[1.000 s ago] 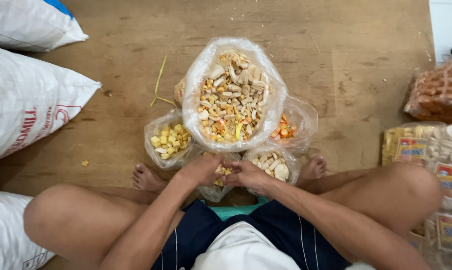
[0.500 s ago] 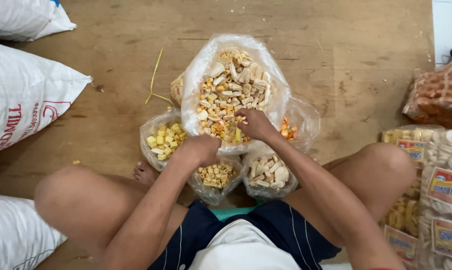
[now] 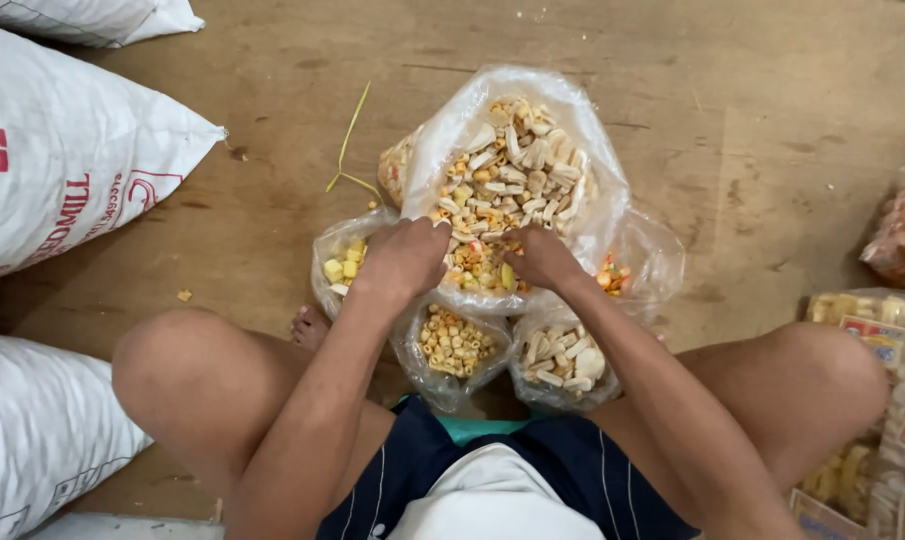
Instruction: The person is sitting and manually sorting crackers from a large plastic bag into several smaller plastic bags.
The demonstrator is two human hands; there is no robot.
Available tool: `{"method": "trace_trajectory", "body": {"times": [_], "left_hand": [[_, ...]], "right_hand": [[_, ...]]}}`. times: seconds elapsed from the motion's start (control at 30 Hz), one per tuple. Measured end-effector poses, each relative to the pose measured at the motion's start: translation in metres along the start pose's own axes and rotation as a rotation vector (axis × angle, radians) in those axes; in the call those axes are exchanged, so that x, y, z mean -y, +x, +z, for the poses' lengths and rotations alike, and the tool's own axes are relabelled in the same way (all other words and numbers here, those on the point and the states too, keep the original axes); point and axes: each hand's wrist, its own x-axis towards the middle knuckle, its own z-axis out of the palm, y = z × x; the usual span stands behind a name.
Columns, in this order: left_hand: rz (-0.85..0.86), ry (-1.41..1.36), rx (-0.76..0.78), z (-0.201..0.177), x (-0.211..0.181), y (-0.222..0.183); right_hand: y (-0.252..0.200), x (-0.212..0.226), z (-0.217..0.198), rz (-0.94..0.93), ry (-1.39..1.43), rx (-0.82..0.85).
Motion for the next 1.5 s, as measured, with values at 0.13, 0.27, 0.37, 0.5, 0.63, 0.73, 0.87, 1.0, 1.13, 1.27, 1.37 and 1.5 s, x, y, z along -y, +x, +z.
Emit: {"method": "trace_trajectory", "body": {"times": [0.13, 0.27, 0.37, 0.5, 0.63, 0.73, 0.87, 1.0, 1.13, 1.27, 1.37, 1.5], "left_hand": [[0.098, 0.021, -0.184, 0.006, -0.007, -0.004], [0.216, -0.089, -0.372, -0.022, -0.034, -0.032], [0.299, -0.296, -0.414, -0.034, -0.051, -0.051], [0.424, -0.475, -0.556, -0.028, -0.069, -0.063], [0.422, -0.431, -0.727, -0.009, -0.079, -0.062], [0.373, -0.432, -0.811, 0.003, -0.081, -0.059], [0.343, -0.366, -0.914, 0.012, -0.082, -0.054], [0.338, -0.364, -0.942, 0.007, -0.086, -0.056], [0.326, -0.272, -0.96, 0.005, -0.073, -0.054], [0.189, -0.27, -0.931, -0.021, -0.036, -0.069], [0.036, -0.218, -0.933, -0.022, 0.0, -0.077], [-0.196, -0.165, -0.782, -0.004, 0.029, -0.082]], "right_hand": [[-0.038, 0.052, -0.043, -0.03, 0.195, -0.061], [-0.072, 0.071, -0.058, -0.015, 0.707, -0.098], [-0.099, 0.083, -0.072, -0.019, 0.989, -0.101], [-0.124, 0.091, -0.082, 0.032, 1.28, -0.036], [-0.134, 0.099, -0.085, 0.057, 1.354, -0.07], [-0.133, 0.099, -0.073, 0.081, 1.409, -0.077], [-0.137, 0.1, -0.067, 0.126, 1.446, -0.058], [-0.142, 0.102, -0.068, 0.142, 1.417, -0.055], [-0.143, 0.093, -0.073, 0.153, 1.4, -0.08], [-0.137, 0.079, -0.085, 0.281, 1.416, -0.194], [-0.13, 0.065, -0.089, 0.342, 1.438, -0.257], [-0.121, 0.057, -0.091, 0.356, 1.425, -0.259]]}}
